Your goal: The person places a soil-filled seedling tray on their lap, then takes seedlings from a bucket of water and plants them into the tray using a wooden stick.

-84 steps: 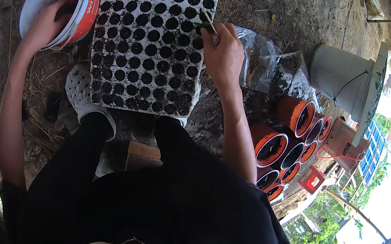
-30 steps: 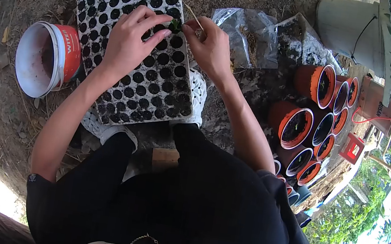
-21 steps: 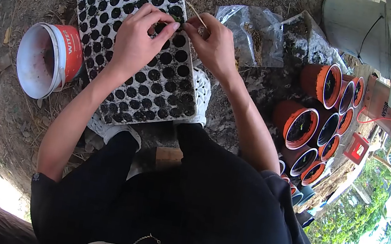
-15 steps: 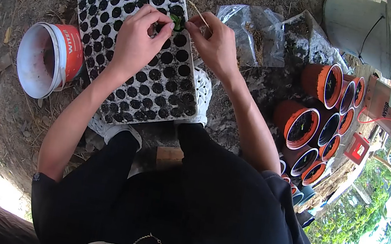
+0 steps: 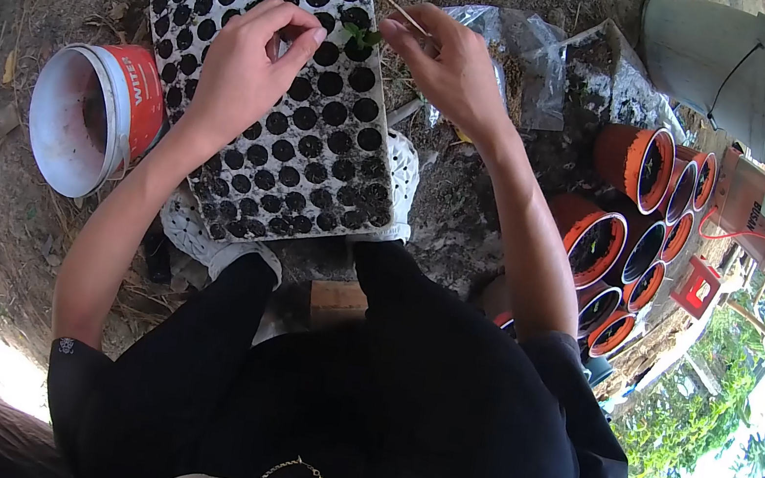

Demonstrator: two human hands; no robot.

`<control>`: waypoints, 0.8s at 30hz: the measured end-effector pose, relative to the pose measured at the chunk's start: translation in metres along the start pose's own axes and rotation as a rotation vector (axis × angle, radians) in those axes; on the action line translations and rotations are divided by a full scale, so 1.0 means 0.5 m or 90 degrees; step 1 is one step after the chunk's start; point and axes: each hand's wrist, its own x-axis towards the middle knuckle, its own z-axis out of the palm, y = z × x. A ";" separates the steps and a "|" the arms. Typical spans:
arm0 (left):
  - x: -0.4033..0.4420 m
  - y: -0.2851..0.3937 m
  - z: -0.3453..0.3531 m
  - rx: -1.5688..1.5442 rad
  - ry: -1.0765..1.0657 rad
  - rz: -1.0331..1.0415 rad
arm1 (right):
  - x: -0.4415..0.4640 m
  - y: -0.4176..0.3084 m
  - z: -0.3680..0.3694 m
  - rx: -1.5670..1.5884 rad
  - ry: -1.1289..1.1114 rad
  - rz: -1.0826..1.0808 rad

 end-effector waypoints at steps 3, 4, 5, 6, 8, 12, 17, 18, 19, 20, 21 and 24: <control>0.012 0.007 -0.011 -0.007 -0.007 -0.001 | 0.013 -0.006 -0.011 -0.028 -0.002 -0.027; 0.016 0.007 -0.012 -0.005 -0.015 -0.001 | 0.017 -0.013 -0.017 -0.042 0.002 -0.013; 0.017 0.009 -0.011 -0.004 -0.017 0.001 | 0.017 -0.021 -0.022 -0.056 0.009 0.001; 0.018 0.013 -0.009 -0.005 -0.024 -0.012 | 0.014 -0.034 -0.026 -0.048 0.017 0.011; 0.020 0.017 -0.002 -0.002 -0.028 -0.017 | 0.006 -0.035 -0.025 -0.068 0.052 -0.015; 0.005 0.026 0.005 -0.008 -0.018 -0.018 | -0.015 -0.060 -0.031 -0.107 0.106 -0.024; -0.034 0.036 0.005 0.005 -0.038 -0.071 | -0.037 -0.067 -0.020 -0.063 0.115 -0.006; -0.044 0.032 0.009 0.000 -0.027 -0.070 | -0.036 -0.066 -0.014 -0.043 0.140 -0.031; -0.051 0.022 0.012 0.003 -0.023 -0.072 | -0.032 -0.065 -0.009 -0.041 0.138 -0.035; -0.058 0.012 0.015 -0.006 -0.018 -0.066 | -0.032 -0.063 -0.004 0.026 0.198 -0.014; -0.061 0.010 0.014 -0.018 -0.014 -0.062 | -0.034 -0.071 -0.003 0.093 0.257 0.010; -0.066 0.006 0.012 -0.003 -0.019 -0.057 | -0.041 -0.106 -0.028 0.216 0.310 -0.034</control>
